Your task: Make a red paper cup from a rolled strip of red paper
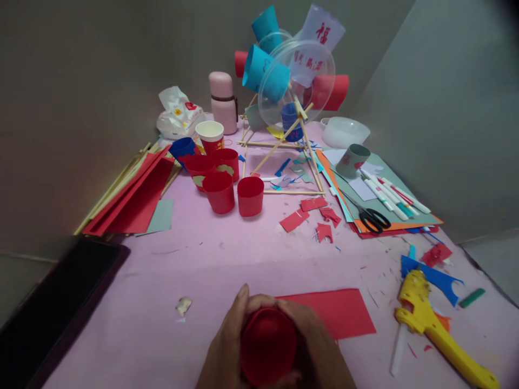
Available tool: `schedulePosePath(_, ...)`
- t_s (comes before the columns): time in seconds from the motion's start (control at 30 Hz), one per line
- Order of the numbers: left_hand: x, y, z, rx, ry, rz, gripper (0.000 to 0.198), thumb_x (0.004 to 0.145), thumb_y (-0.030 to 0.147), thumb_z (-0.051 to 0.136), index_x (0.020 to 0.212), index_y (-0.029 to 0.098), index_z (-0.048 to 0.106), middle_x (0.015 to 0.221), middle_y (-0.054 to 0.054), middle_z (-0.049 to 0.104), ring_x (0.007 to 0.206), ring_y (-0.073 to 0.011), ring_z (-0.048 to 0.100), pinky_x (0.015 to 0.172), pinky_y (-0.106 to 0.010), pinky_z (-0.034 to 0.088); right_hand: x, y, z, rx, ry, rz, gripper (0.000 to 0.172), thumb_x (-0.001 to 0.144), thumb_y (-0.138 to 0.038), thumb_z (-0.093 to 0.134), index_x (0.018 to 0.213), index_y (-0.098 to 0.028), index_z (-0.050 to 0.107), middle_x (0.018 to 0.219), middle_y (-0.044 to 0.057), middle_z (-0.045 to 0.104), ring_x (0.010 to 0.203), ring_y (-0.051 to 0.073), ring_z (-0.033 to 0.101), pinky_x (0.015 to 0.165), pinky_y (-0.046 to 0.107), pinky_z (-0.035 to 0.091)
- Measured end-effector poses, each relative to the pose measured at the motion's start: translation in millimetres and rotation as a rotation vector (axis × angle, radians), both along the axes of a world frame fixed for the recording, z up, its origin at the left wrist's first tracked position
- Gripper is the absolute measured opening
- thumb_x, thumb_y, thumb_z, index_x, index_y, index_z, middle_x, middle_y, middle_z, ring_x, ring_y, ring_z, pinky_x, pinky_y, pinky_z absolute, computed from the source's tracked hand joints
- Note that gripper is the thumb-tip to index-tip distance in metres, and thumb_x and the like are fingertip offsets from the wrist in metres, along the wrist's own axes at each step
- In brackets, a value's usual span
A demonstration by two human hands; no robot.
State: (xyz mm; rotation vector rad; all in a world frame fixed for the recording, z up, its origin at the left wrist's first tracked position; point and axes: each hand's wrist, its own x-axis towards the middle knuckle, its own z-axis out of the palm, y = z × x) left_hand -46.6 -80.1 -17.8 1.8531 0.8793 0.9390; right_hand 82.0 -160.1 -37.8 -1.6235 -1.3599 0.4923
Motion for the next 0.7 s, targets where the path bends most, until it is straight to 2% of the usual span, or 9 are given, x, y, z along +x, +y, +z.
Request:
schedulePosePath(0.13,4.6,1.6,3.1,-0.031,-0.048,-0.019,0.079,0.077,0.048,0.067,0.14,0.043,0.021,0.107,0.001,0.066,0.093,-0.0216,0.066,0.078,-0.034,0.056,0.1,0.6,-5.0,0.041,0.006,0.032,0.048,0.092,-0.051,0.041,0.136,-0.031,0.036,0.123,0.01,0.059,0.11,0.03,0.057,0.089,0.045,0.051)
schedulePosePath(0.23,7.3,2.1,2.8,-0.046,-0.087,-0.031,0.08,0.077,0.044,0.068,0.14,0.048,0.019,0.11,0.004,0.064,0.095,-0.0196,0.065,0.08,-0.032,0.055,1.3,3.9,-3.2,0.04,0.063,0.062,0.049,0.091,-0.054,0.041,0.134,-0.031,0.038,0.121,0.01,0.059,0.107,0.029,0.058,0.087,0.044,0.052)
schedulePosePath(0.33,7.6,1.1,2.3,-0.058,-0.077,-0.014,0.08,0.077,0.044,0.068,0.14,0.048,0.019,0.112,0.004,0.063,0.097,-0.0193,0.065,0.082,-0.032,0.055,1.5,5.7,-1.5,0.022,0.122,0.075,0.05,0.091,-0.056,0.037,0.133,-0.03,0.038,0.121,0.01,0.058,0.108,0.03,0.058,0.086,0.045,0.052)
schedulePosePath(0.57,6.0,-1.3,1.8,-0.064,-0.008,0.04,0.082,0.075,0.05,0.069,0.14,0.044,0.02,0.113,0.002,0.064,0.099,-0.021,0.065,0.081,-0.032,0.056,6.1,2.3,-5.9,0.038,0.031,0.067,0.049,0.09,-0.052,0.046,0.135,-0.032,0.038,0.124,0.006,0.059,0.11,0.025,0.057,0.091,0.038,0.05)
schedulePosePath(0.7,5.1,-2.7,0.2,-0.062,0.012,0.045,0.079,0.077,0.052,0.065,0.14,0.045,0.019,0.116,0.003,0.062,0.103,-0.0198,0.063,0.086,-0.032,0.054,7.9,1.3,-6.0,0.031,0.035,0.079,0.05,0.09,-0.05,0.048,0.135,-0.032,0.038,0.124,0.008,0.059,0.111,0.027,0.057,0.091,0.041,0.05)
